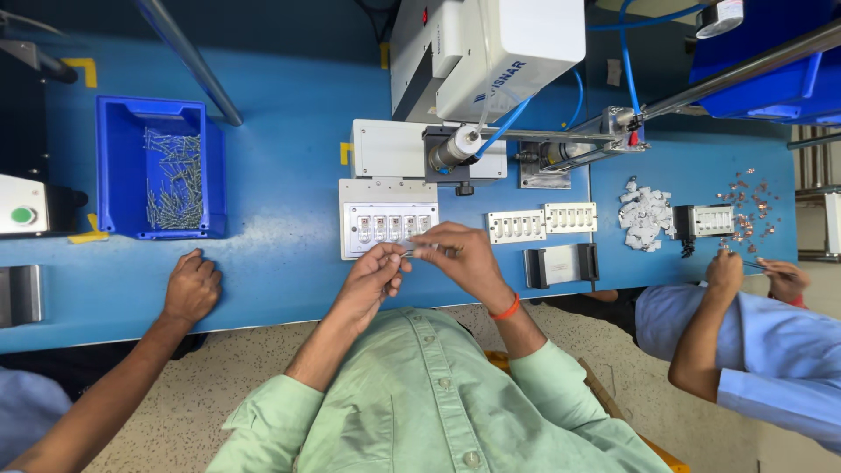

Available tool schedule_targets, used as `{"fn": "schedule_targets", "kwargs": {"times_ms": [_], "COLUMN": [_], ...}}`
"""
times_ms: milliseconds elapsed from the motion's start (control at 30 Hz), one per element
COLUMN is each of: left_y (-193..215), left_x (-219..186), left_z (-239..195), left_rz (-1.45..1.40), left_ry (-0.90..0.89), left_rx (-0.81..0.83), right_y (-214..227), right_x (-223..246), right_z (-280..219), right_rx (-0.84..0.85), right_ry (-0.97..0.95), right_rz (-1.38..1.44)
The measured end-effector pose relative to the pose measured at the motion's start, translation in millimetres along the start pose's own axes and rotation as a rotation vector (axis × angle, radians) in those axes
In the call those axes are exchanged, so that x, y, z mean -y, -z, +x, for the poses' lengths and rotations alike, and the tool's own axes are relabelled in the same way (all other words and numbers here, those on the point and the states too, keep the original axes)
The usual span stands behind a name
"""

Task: The person picks small metal pins from a blue bin and inserts them into slots on white electrical component boards. They place the boards on a blue workbench and use a machine to process them, repeating the cycle with multiple boards.

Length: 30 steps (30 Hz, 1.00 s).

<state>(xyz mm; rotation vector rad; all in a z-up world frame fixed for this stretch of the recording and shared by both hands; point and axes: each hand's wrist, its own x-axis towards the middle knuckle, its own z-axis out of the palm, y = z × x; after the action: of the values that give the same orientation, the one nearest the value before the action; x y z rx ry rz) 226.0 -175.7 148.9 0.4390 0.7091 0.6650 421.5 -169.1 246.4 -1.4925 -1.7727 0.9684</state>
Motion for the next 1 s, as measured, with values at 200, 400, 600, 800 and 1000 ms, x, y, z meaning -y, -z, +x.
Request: {"fn": "schedule_targets", "kwargs": {"times_ms": [200, 400, 600, 800, 1000], "left_y": [-2.6, 4.1, 13.0, 11.1, 12.9], "left_x": [6.1, 6.0, 4.4, 0.2, 0.4], "left_z": [6.7, 6.8, -4.5, -9.7, -8.8], "left_rz": [-0.005, -0.211, -0.350, -0.372, -0.382], "left_ry": [-0.023, 0.007, -0.001, 0.011, 0.007], "left_rx": [0.042, -0.102, -0.118, -0.150, -0.151], "right_y": [-5.9, -10.0, -27.9, -23.3, -26.2], "right_x": [-2.5, -20.5, -29.7, -29.6, -27.7], "right_z": [-6.8, 9.8, 24.0, 29.5, 33.0], "right_rx": [0.008, -0.255, -0.217, -0.108, -0.112], "right_ry": [-0.088, -0.018, 0.016, -0.056, -0.046], "right_rz": [-0.027, -0.236, -0.454, -0.511, -0.546]}}
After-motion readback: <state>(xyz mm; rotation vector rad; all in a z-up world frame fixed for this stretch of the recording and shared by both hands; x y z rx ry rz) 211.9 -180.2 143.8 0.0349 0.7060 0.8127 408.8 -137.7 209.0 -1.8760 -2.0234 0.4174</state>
